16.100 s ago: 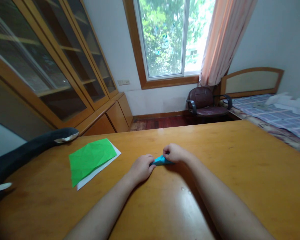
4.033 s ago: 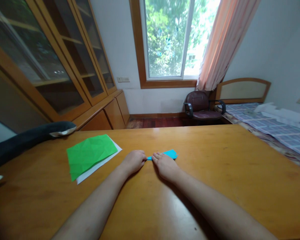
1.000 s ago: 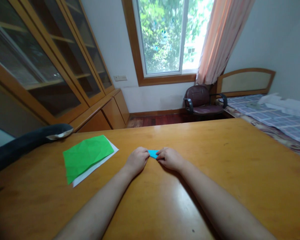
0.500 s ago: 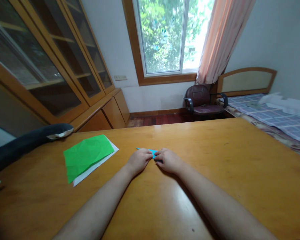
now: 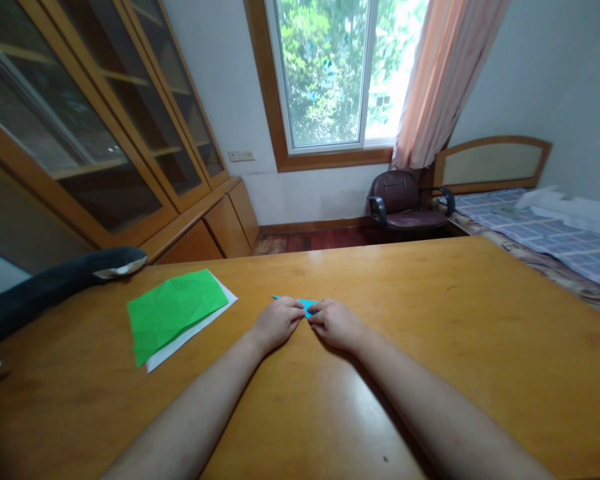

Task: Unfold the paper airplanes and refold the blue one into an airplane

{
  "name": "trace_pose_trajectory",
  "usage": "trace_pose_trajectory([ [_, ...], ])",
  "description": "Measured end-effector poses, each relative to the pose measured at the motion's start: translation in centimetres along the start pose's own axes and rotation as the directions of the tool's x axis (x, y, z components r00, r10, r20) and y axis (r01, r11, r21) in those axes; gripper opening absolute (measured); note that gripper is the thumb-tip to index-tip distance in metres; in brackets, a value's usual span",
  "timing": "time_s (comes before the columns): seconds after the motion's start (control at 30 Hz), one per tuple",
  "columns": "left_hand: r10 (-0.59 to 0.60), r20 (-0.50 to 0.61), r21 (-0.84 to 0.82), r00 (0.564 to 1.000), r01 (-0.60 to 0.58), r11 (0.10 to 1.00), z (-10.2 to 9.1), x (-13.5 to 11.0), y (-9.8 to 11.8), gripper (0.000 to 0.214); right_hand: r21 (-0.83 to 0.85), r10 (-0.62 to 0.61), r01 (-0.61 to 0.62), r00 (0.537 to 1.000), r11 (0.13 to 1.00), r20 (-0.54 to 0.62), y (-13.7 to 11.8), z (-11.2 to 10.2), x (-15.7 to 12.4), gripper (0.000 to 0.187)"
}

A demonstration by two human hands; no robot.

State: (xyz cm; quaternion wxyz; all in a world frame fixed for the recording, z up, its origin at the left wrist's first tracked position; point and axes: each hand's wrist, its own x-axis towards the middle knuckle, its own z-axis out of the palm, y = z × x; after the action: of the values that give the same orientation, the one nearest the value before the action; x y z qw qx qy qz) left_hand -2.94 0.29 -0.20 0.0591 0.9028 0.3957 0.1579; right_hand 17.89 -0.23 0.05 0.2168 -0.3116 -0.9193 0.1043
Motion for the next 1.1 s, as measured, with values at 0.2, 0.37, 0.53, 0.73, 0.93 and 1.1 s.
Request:
trace_pose_trajectory([
  [0.2,0.036,0.019,0.019,0.999,-0.037,0.999,-0.7,-0.6,0.1,0.024,-0.013,-0.017,0.017,1.000,1.000,-0.002,-0.2,-0.2,-0.1,0.025],
  [0.37,0.036,0.031,0.020,0.999,-0.036,0.999,-1.0,-0.8,0.4,0.025,-0.033,-0.017,0.017,1.000,0.999,0.004,-0.4,-0.2,0.0,0.025],
  [0.53,-0.050,0.068,0.092,0.996,0.043,0.995,-0.8,-0.7,1.5,0.023,-0.030,0.017,-0.017,1.000,0.999,0.019,-0.7,0.0,0.1,0.025],
  [0.73,-0.051,0.070,0.105,0.996,0.043,0.994,-0.5,-0.4,1.5,0.021,-0.028,0.062,-0.062,0.998,0.998,-0.002,-0.9,0.2,0.2,0.024],
  [0.93,-0.096,0.071,0.150,0.993,0.085,0.985,-0.6,-0.3,1.4,0.027,-0.020,0.111,-0.111,0.994,0.994,-0.003,-0.6,0.4,0.1,0.025],
  [1.1,-0.161,0.091,0.188,0.983,0.141,0.972,-0.5,-0.4,2.2,0.024,-0.057,0.115,-0.115,0.993,0.992,-0.002,-0.3,0.1,0.1,0.024],
])
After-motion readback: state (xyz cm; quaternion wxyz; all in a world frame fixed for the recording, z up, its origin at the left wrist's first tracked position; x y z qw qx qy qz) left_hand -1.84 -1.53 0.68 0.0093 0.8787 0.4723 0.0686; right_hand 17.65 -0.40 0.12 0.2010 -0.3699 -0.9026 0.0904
